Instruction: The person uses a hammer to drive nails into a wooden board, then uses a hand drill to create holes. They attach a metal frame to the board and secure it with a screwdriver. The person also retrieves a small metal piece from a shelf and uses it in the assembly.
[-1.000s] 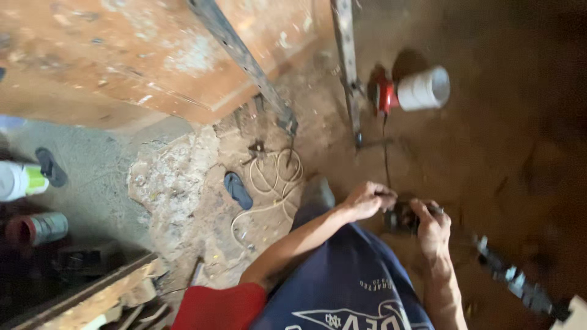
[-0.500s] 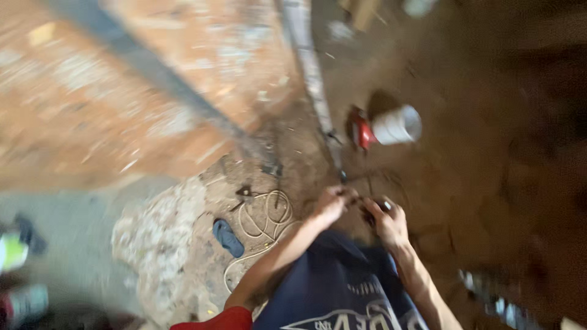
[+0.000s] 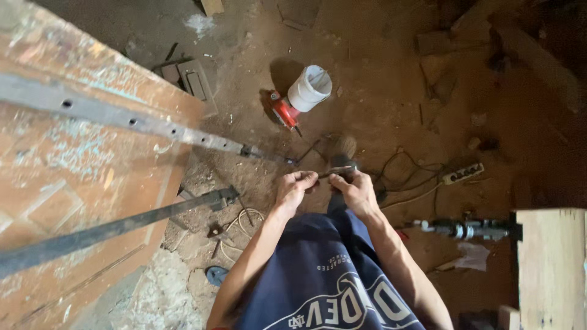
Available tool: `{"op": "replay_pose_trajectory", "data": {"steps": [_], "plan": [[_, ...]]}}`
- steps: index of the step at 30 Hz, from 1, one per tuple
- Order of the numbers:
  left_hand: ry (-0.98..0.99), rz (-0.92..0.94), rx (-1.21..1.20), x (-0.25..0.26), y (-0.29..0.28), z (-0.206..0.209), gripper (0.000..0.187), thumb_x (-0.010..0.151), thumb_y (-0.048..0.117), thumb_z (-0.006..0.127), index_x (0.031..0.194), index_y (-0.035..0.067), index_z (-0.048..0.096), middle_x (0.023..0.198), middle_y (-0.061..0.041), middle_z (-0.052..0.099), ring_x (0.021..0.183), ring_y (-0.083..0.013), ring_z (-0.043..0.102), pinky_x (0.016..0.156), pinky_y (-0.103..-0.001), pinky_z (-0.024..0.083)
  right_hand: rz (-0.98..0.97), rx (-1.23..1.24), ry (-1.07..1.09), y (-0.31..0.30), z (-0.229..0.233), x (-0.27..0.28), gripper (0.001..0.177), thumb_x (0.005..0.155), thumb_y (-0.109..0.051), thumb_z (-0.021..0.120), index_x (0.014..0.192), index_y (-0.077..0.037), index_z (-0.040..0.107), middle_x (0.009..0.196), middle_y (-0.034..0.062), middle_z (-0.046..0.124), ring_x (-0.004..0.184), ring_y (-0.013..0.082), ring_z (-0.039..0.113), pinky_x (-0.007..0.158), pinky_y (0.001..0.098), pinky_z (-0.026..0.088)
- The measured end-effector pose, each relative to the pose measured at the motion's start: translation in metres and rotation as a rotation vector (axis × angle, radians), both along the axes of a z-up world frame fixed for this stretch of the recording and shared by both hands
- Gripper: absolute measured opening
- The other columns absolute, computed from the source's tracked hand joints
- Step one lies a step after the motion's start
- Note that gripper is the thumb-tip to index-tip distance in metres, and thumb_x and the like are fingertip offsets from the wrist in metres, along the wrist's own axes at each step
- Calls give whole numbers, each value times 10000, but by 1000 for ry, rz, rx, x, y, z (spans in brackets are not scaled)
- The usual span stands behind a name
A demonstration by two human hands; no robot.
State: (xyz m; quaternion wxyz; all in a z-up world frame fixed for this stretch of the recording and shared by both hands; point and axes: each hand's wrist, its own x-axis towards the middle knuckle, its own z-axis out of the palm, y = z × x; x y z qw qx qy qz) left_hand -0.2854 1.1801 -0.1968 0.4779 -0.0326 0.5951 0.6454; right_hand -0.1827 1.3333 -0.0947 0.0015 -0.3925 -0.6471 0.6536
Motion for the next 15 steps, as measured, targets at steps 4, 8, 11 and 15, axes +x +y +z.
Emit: {"op": "replay_pose_trajectory", "data": {"steps": [4,8,11,15], "plan": [[6,-141,56,-29,60,2,260,920,238,758,997,-11,763,812,-45,757,719,-101,661,690,-259,526,-21,-44,-13,82,-16,-28,277,945,-236,721,943,41,726,752,26,644,665,110,530,593,281,434],[76,-194,10,-69,156,0,245,889,197,772,957,-38,770,805,-51,745,715,-112,656,679,-265,525,-8,-61,-41,181,-37,-78,299,943,-274,716,927,24,732,732,16,630,639,104,501,556,288,402],[92,-191,-31,-108,251,0,249,901,219,751,999,-9,774,848,-44,730,761,-95,631,693,-248,496,108,18,-79,278,-39,-117,306,941,-282,708,912,20,742,734,16,645,653,92,522,566,282,424],[6,-33,72,-141,370,23,250,924,214,716,1053,2,750,884,-39,727,764,-103,630,687,-250,494,258,31,-75,387,-21,-168,319,942,-302,694,913,12,741,750,11,683,664,92,558,576,282,450]]}}
